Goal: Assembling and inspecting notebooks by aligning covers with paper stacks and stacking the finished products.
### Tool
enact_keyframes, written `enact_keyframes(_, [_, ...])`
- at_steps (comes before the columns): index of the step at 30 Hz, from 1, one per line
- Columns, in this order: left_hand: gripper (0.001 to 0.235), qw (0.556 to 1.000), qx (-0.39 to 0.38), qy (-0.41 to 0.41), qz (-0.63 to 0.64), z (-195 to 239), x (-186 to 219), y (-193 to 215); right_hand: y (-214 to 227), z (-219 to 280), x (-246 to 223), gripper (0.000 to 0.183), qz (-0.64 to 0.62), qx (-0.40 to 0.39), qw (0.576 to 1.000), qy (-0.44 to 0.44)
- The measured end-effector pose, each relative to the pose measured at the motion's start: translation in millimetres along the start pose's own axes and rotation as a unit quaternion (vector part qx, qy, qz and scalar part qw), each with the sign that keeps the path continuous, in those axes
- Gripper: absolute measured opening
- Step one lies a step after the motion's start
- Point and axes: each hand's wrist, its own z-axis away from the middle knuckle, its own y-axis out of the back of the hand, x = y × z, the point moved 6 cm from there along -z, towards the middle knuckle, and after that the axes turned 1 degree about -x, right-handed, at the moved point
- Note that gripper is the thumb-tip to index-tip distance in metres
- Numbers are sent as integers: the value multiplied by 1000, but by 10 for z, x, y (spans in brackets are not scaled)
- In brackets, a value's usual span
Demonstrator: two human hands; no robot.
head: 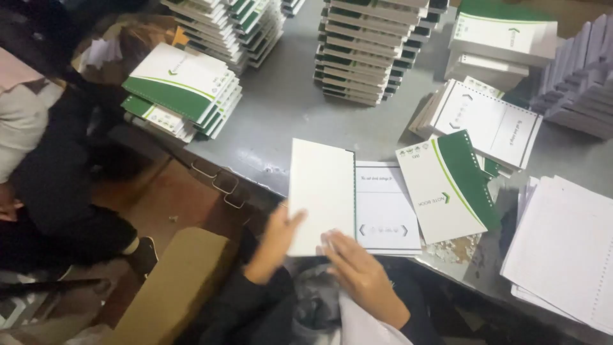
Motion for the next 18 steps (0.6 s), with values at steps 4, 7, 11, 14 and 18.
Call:
enact_keyframes(4, [48,984,30,105,141,-65,267,351,418,446,599,37,168,105,977,-74])
enact_keyframes(7, [53,985,48,112,119,-79,370,469,963,745,1217,41,214,201,922,-251])
enact_keyframes(11, [49,984,41,106,136,-71,416,441,1169,1113,1578,68,255,227,856,-388])
enact_keyframes(14, [49,982,43,120,136,-48,361,374,1158,1187,1637,82,217,249,829,-452])
enact_keyframes(18, [51,982,47,133,126,-34,457,349,1095,1029,1409,55,344,253,834,-349])
